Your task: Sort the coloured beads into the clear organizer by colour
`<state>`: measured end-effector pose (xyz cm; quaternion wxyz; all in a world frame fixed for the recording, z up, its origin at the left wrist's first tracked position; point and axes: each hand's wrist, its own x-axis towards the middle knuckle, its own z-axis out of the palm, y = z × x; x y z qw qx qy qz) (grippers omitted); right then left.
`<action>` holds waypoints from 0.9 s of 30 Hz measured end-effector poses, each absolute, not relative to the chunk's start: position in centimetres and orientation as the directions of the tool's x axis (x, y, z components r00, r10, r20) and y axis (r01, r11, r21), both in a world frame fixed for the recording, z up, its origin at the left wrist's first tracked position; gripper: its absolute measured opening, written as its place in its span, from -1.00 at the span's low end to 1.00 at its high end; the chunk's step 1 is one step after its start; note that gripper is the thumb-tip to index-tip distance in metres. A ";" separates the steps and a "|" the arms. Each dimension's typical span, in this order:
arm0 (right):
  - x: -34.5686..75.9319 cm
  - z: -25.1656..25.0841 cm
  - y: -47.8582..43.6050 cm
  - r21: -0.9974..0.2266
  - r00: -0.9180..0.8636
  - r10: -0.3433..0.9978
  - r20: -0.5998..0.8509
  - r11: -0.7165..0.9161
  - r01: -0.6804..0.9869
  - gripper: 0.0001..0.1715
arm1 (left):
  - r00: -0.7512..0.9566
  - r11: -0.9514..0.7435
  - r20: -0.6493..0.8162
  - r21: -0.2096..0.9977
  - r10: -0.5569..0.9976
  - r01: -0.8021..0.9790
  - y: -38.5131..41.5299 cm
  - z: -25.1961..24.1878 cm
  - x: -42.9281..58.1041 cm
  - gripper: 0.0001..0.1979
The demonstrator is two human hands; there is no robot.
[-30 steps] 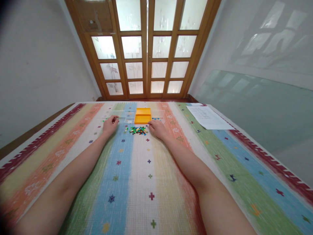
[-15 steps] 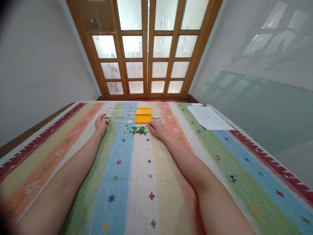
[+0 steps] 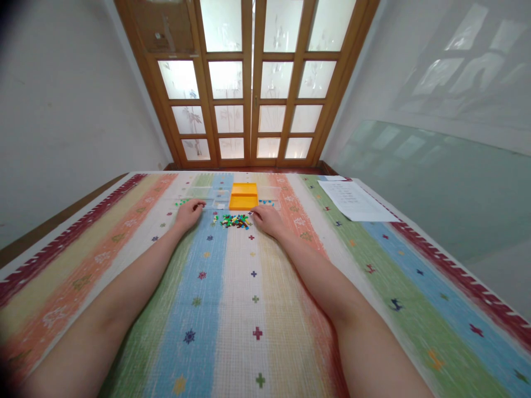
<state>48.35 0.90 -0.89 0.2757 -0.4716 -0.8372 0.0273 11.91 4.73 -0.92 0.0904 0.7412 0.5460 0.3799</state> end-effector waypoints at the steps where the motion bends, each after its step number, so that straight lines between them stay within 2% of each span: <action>1: 48.3 -0.9 1.0 -0.302 -0.404 0.806 0.433 0.552 0.778 -0.69 | 0.206 -0.442 0.454 0.508 0.867 0.740 4.4 -0.8 12.5 -0.73; 5: 48.4 -1.0 1.1 -0.290 -0.412 0.803 0.431 0.556 0.779 -0.69 | 0.459 -0.589 0.383 0.377 0.802 0.715 3.3 -0.4 14.1 -0.76; 10: 48.5 -0.9 1.0 -0.284 -0.423 0.791 0.442 0.571 0.770 -0.70 | 0.518 -0.613 0.346 0.287 0.783 0.736 3.1 -0.4 14.5 -0.76; 27: 48.4 -0.9 0.9 -0.288 -0.424 0.796 0.432 0.567 0.772 -0.70 | 0.530 -0.622 0.328 0.365 0.782 0.692 2.4 -0.1 15.5 -0.82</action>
